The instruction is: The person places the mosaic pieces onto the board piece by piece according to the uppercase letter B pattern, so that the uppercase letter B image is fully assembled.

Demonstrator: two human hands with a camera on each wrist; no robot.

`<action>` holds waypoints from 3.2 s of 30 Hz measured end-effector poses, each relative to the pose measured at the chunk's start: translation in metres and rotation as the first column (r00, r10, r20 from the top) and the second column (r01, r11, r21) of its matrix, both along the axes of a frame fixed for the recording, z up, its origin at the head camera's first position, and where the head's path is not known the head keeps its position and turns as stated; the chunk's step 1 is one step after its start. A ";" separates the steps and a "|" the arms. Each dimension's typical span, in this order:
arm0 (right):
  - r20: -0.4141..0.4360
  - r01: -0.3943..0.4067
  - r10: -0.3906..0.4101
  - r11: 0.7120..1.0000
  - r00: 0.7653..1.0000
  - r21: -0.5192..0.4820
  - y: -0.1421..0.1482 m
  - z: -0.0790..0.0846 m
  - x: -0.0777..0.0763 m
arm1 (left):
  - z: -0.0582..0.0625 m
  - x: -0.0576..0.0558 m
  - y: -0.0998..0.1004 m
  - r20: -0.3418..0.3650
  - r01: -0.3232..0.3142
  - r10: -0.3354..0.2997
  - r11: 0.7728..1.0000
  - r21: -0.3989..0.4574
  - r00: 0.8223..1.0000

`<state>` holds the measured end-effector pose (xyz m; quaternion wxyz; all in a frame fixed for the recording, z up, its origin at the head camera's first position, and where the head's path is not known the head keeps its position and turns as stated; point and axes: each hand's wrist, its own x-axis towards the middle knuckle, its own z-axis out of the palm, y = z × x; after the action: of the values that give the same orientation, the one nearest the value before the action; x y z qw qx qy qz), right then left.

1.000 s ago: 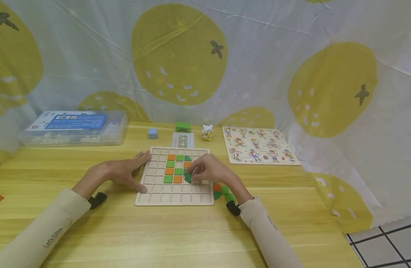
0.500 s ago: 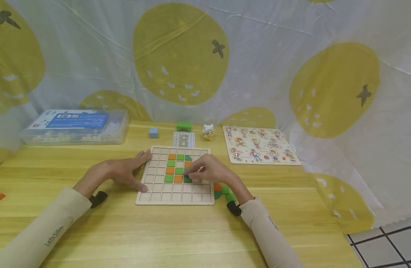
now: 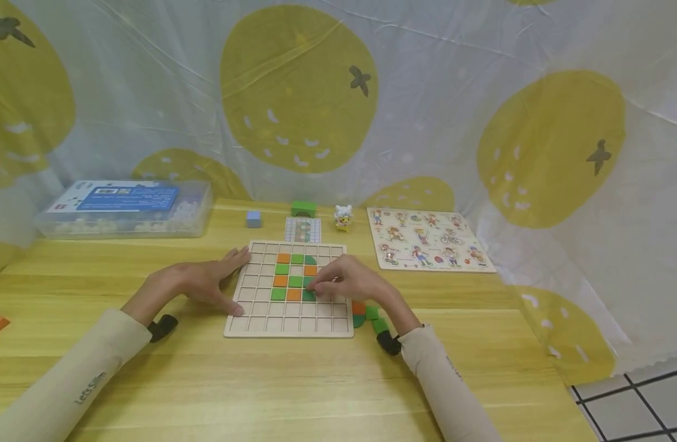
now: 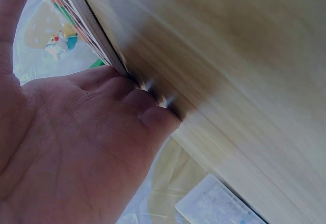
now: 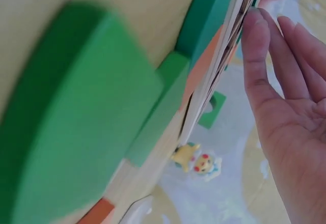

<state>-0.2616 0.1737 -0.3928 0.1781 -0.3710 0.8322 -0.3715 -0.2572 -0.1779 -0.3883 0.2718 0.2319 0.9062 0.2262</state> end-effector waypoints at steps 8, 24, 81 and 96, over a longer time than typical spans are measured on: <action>0.039 0.047 -0.044 0.995 0.998 -0.087 0.055 0.002 -0.004 | 0.000 0.000 0.000 0.002 0.004 -0.004 1.000 0.013 1.000; 0.117 0.032 -0.036 0.999 0.992 0.036 0.097 -0.008 0.011 | 0.000 0.003 -0.006 -0.001 0.008 -0.008 1.000 0.011 1.000; -0.023 0.098 -0.096 0.992 0.995 0.077 -0.027 0.002 0.019 | 0.001 0.000 -0.002 0.000 0.010 -0.010 1.000 0.011 1.000; -0.050 0.063 -0.060 0.995 0.997 0.077 -0.017 0.004 0.015 | 0.000 -0.001 0.001 0.004 0.000 -0.001 1.000 0.011 1.000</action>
<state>-0.2464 0.1563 -0.3893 0.1610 -0.3467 0.8612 -0.3349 -0.2579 -0.1773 -0.3882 0.2726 0.2331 0.9042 0.2317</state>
